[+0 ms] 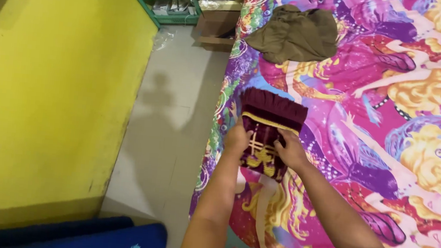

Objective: Organizing and tidying bedroom items including folding a prayer mat and hanging clothes on a wall rack.

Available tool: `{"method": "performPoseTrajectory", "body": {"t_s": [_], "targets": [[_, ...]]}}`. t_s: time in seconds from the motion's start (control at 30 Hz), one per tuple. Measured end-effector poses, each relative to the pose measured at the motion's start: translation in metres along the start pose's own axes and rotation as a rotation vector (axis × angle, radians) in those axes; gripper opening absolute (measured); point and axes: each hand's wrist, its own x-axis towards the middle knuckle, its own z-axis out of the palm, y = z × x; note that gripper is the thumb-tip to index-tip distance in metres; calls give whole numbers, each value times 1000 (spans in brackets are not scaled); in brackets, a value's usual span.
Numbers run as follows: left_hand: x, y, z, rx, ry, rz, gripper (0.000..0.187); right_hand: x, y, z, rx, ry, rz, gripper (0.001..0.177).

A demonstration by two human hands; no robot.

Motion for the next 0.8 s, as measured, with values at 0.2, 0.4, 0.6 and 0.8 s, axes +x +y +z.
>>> {"method": "performPoseTrajectory", "body": {"t_s": [0.2,0.4,0.6,0.8], "targets": [[38,-30,39,121,-11,143,59,19,-8,1,-498,-299,91,70],[42,-19,114,289,359,160,71,55,22,38,-543,-29,76,76],[58,-4,95,175,258,89,75,98,27,23,-564,-8,93,78],[56,-9,103,274,261,48,75,89,29,36,-593,89,124,80]]}}
